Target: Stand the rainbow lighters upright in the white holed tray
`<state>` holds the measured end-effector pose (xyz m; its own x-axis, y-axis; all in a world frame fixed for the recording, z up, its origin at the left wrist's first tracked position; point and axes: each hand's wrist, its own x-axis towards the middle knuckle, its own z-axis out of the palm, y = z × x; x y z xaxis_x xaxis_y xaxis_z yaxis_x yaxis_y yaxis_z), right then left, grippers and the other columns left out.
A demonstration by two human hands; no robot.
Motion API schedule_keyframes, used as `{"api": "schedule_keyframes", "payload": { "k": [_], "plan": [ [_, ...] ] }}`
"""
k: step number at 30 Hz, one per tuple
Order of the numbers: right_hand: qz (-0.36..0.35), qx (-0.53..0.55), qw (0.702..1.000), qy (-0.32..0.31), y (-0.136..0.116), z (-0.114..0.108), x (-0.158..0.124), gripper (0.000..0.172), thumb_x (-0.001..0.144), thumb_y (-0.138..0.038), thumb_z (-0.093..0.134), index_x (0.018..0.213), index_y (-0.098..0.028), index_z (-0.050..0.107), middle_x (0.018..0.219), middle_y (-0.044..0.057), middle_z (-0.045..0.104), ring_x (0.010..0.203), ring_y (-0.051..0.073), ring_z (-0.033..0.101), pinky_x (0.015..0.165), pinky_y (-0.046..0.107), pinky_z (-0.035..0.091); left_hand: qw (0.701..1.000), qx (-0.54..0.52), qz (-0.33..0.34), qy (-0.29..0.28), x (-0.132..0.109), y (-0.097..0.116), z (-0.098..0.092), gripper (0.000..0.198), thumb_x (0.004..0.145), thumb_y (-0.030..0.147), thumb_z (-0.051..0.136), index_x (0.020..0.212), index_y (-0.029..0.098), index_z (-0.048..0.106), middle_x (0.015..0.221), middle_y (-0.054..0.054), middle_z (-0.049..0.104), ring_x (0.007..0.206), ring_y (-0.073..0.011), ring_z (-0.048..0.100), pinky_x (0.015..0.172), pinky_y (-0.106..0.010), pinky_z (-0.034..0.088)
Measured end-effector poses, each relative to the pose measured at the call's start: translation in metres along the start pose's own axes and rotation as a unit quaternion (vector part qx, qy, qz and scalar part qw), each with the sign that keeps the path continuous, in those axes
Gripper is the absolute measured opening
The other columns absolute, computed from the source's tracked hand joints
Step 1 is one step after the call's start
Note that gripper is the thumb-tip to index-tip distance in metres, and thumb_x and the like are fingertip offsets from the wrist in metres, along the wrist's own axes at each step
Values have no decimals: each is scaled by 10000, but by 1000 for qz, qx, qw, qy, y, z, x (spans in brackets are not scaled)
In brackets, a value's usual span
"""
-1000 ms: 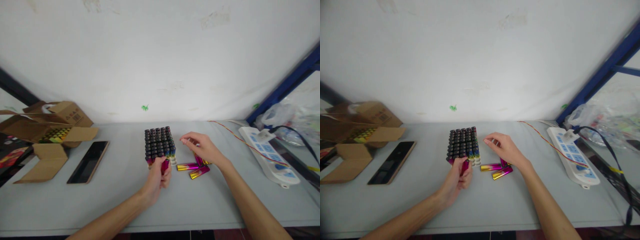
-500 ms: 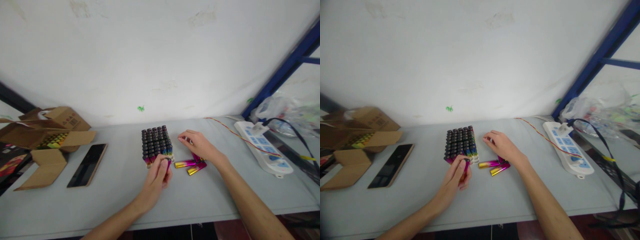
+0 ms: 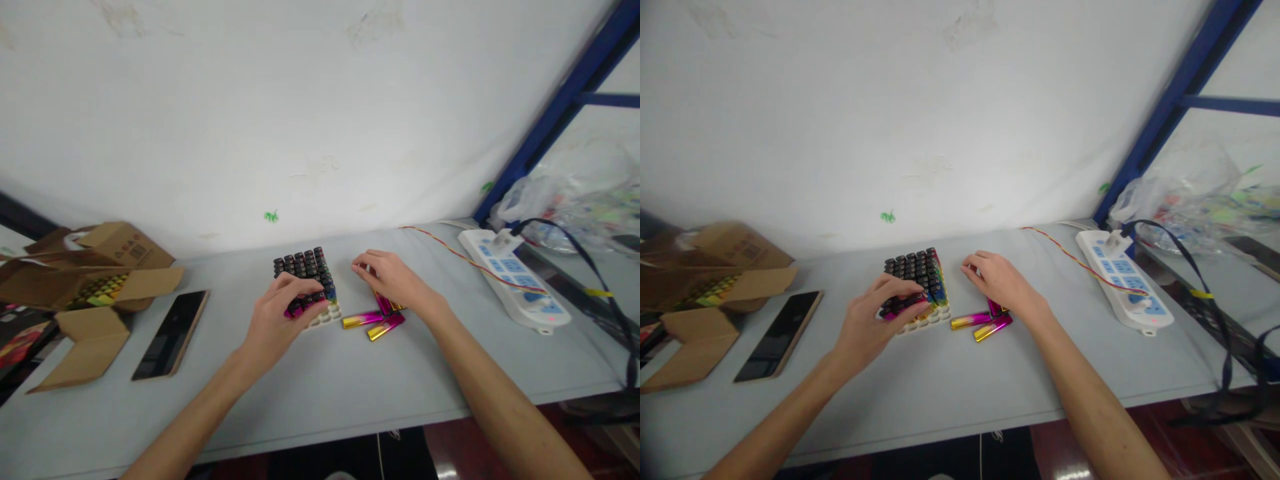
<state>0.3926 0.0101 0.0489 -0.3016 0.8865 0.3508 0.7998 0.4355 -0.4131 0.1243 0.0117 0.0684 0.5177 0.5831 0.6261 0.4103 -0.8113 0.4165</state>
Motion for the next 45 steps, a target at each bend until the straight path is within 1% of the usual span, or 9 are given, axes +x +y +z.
{"api": "schedule_keyframes", "payload": {
  "k": [3,7,18,23,27,31,37,41,45],
  "plan": [
    [5,-4,1000,2,3,0,0,245,1082,-278,504,1081,-166,721,1005,91,742,820,201,656,837,331,473,999,43,0,-21,-3,-11,8,143,962,321,724,1064,221,725,934,-34,767,873,-186,666,828,-334,557],
    [10,-4,1000,-2,6,0,0,258,1081,-287,495,1087,-167,723,1014,99,740,831,213,660,838,340,479,997,66,45,-25,-9,-20,15,122,952,329,739,989,214,722,900,-36,772,867,-199,631,838,-359,525],
    [28,-8,1000,11,21,-12,-3,267,1077,-299,493,1079,-165,724,1008,96,755,819,211,670,832,344,488,993,92,64,-27,-9,-17,16,111,970,308,714,986,199,699,827,-23,696,825,-190,601,795,-335,473],
    [83,-16,996,22,37,-29,-11,222,1052,-301,544,1008,-181,726,959,68,765,805,200,670,786,329,476,995,89,52,-13,-11,-17,18,93,962,284,727,983,200,692,849,-10,722,812,-181,600,816,-347,445],
    [121,8,992,-43,49,-31,-21,207,976,-388,679,978,-184,718,899,51,739,789,197,663,743,313,481,991,114,63,-21,-14,-14,18,72,980,275,701,951,209,696,819,-11,729,833,-194,590,806,-357,428],
    [103,3,989,-104,47,-19,-22,297,865,-459,806,994,-201,734,979,70,675,895,227,651,812,333,495,984,154,91,22,-18,-16,22,52,962,227,716,1008,208,704,1025,-73,724,904,-207,598,838,-363,460],
    [135,0,981,-141,31,-9,-17,276,811,-368,866,994,-200,745,1030,91,635,962,255,623,859,355,493,959,255,108,58,-16,-5,17,208,938,268,745,1113,194,661,1068,-123,681,970,-266,610,848,-412,461],
    [120,-12,982,-143,29,-3,-13,264,824,-350,850,980,-180,721,1047,98,650,961,247,622,846,347,494,979,162,96,77,-19,25,8,261,935,172,697,1178,181,601,1042,-127,678,929,-251,602,849,-409,476],
    [115,0,983,-144,26,4,-10,147,850,-229,799,950,-174,706,979,85,710,872,221,648,785,324,492,996,-13,79,-30,-28,47,17,172,955,63,544,1043,206,578,853,-47,671,824,-188,629,810,-322,507]
  ]
}}
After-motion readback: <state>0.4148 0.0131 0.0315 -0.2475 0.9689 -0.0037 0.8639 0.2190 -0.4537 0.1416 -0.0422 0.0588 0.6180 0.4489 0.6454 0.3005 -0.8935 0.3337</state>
